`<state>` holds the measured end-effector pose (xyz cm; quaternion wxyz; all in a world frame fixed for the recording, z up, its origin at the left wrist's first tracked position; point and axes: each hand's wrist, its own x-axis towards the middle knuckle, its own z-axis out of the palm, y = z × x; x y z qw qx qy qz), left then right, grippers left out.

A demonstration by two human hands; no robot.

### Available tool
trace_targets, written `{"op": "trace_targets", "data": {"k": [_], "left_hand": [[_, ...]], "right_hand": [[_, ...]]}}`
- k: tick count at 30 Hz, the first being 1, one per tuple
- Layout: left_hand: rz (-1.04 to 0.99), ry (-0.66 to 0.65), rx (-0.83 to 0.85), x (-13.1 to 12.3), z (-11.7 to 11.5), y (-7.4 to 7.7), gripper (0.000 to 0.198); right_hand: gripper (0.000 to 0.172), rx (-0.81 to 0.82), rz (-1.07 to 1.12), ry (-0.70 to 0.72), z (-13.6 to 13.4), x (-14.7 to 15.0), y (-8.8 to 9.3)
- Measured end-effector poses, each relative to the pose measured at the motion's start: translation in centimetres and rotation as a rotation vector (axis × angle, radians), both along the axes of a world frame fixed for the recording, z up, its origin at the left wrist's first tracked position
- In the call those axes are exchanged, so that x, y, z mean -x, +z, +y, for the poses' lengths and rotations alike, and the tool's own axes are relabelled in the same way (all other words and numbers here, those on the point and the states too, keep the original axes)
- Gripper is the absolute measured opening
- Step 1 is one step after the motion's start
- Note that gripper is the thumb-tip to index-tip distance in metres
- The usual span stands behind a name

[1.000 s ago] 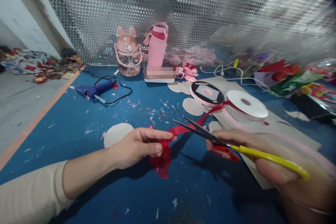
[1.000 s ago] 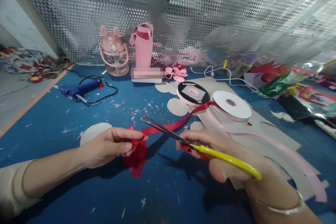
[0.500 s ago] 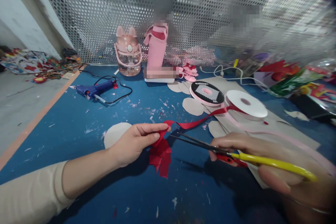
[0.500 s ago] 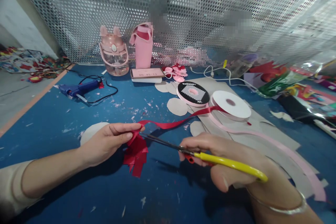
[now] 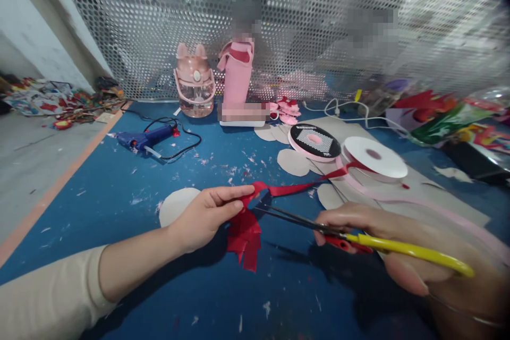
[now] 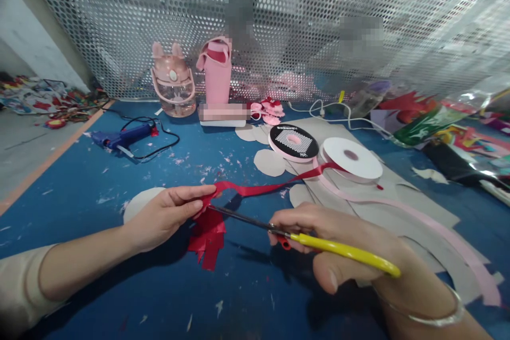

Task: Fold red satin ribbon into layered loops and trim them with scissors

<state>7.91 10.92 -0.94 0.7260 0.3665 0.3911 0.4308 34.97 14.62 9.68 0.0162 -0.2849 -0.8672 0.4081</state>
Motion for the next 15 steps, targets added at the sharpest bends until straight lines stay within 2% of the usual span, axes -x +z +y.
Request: {"op": "trace_targets", "data": {"k": [2,6,13,15], "left_hand": [[-0.014,-0.012,-0.009,0.0,0.0,0.2,0.030],[-0.060,-0.060,0.003,0.1,0.0,0.8,0.010],[-0.110,-0.062,0.112,0.2,0.1,0.6,0.028],[-0.075,-0.060,0.085,0.3,0.0,0.3,0.034]], "right_hand": [[0.092,0.055,0.013,-0.013,0.2,0.0,0.0],[0.079,0.029,0.015,-0.019,0.2,-0.3,0.0],[0.086,-0.150,0.084,-0.164,-1.2,-0.7,-0.4],[0.091,-0.162,0.041,-0.128,-1.0,-0.9,-0.4]]}}
